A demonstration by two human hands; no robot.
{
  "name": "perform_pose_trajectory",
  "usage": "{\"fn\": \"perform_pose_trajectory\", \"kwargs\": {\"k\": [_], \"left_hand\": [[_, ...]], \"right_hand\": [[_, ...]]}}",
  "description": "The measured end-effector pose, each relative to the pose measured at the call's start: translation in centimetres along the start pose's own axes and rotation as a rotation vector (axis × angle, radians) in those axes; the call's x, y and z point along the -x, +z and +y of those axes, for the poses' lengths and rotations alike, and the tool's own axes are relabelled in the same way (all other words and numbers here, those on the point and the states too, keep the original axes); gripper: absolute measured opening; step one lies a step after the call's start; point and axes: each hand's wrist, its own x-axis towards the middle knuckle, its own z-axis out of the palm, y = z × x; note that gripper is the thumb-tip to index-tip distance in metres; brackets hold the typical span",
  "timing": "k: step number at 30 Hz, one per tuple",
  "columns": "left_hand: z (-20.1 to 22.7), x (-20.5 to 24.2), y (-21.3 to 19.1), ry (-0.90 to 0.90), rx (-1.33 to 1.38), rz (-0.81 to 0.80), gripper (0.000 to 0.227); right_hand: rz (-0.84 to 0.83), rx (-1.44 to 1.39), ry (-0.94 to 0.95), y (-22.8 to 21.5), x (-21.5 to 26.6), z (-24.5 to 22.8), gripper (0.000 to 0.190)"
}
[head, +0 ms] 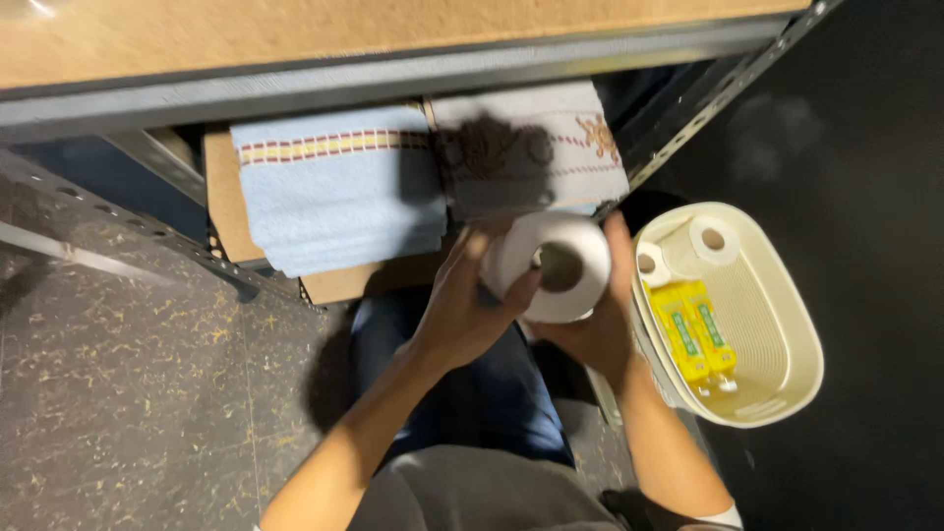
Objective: The person organizes supplies on a metal shelf by taking items from a white basket and placing them on the shelf. They stack black lids, place rolls of paper towels, and arrange yellow bottles next to existing glass jars and tea boxes.
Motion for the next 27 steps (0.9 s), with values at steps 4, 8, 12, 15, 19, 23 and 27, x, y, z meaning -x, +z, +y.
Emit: {"fn": "perform_pose_trajectory", "kwargs": {"k": [4,8,12,15,19,23,27], "left_hand": [[6.7,-9.1,-2.1,0.218,-0.044,-0.002,0.064],[12.0,-15.9,-3.1,0.059,-0.198,0.077,0.09],[7.0,-19.7,-3.2,0.017,-0.34,0.169,0.085],[3.0,-19.9,-2.8,0.412,-0.791,0.352,0.041],[2.4,-19.2,-3.6,0.622,-1.069,0.313,0.011],[1.8,-19.2,-3.9,0.561,-0.96,0.194,0.028],[0.4,-18.7,-3.6,0.562,-1.153,0.214,0.046]], "right_hand": [[0.251,-0.196,-0.241,-2.5,-9.7,-1.8,0.153],[0.233,-0.154,-0.406,-5.3,-21.1,-4.9,0.123],[0.077,-0.408,-0.496,-2.9,-32.5,-5.0,0.084],[-0.028,-0.454,-0.343,-0.1,-37.2,-3.9,0.09],[-0.053,-0.343,-0.041,1.5,-39.5,-7.0,0.095],[-0.07,-0.283,0.035,2.9,-42.3,-6.9,0.102],[-0.157,-0.221,0.147,2.5,-40.8,-9.3,0.105]]}}
